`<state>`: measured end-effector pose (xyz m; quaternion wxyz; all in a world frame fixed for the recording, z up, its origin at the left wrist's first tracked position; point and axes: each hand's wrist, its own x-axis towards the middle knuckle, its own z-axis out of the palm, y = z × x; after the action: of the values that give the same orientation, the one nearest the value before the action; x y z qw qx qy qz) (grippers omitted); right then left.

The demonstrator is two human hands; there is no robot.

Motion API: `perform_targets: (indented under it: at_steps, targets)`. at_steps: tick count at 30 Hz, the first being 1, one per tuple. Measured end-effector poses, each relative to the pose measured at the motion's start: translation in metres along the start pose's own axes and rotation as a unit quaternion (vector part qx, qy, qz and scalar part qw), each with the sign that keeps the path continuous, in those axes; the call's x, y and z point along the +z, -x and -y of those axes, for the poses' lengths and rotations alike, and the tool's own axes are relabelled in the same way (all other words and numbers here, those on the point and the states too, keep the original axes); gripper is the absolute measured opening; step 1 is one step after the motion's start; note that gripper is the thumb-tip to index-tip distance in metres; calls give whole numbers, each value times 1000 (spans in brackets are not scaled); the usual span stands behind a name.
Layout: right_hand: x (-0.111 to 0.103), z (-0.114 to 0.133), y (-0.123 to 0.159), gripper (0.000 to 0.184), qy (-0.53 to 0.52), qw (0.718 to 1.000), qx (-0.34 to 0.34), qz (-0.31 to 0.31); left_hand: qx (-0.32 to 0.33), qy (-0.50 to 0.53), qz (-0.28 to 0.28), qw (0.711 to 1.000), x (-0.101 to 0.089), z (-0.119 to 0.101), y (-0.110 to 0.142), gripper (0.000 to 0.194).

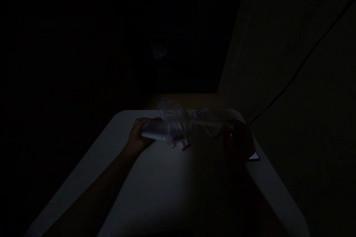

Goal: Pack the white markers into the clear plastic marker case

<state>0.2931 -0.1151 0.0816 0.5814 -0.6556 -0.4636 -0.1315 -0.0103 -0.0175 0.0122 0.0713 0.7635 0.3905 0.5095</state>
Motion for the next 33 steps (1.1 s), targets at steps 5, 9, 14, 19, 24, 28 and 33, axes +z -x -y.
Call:
perform_targets:
  at_steps: [5,9,14,19,24,28,33]
  targets:
    - [0,-3,-1,38,-69,997,-4,-24,-13,-2,5,1000,0,0,0,45]
    - [3,-14,0,36,-37,997,-59,-23,-9,4,-2,1000,0,-3,0,45]
    - [11,-9,12,31,-66,996,-60,16,1,3,-3,1000,0,-4,-1,44]
    - [20,-6,24,29,-142,988,-8,56,5,-3,-1,1000,-1,-5,-2,45]
    - [22,-11,26,26,-141,979,-36,140,-5,0,2,1000,0,-3,0,49]
    - [22,-10,25,20,-92,980,-78,160,-2,1,-1,1000,1,-2,0,47]
    - [27,-8,27,17,-89,973,-124,172,-4,-11,-1,1000,0,-5,-1,47]
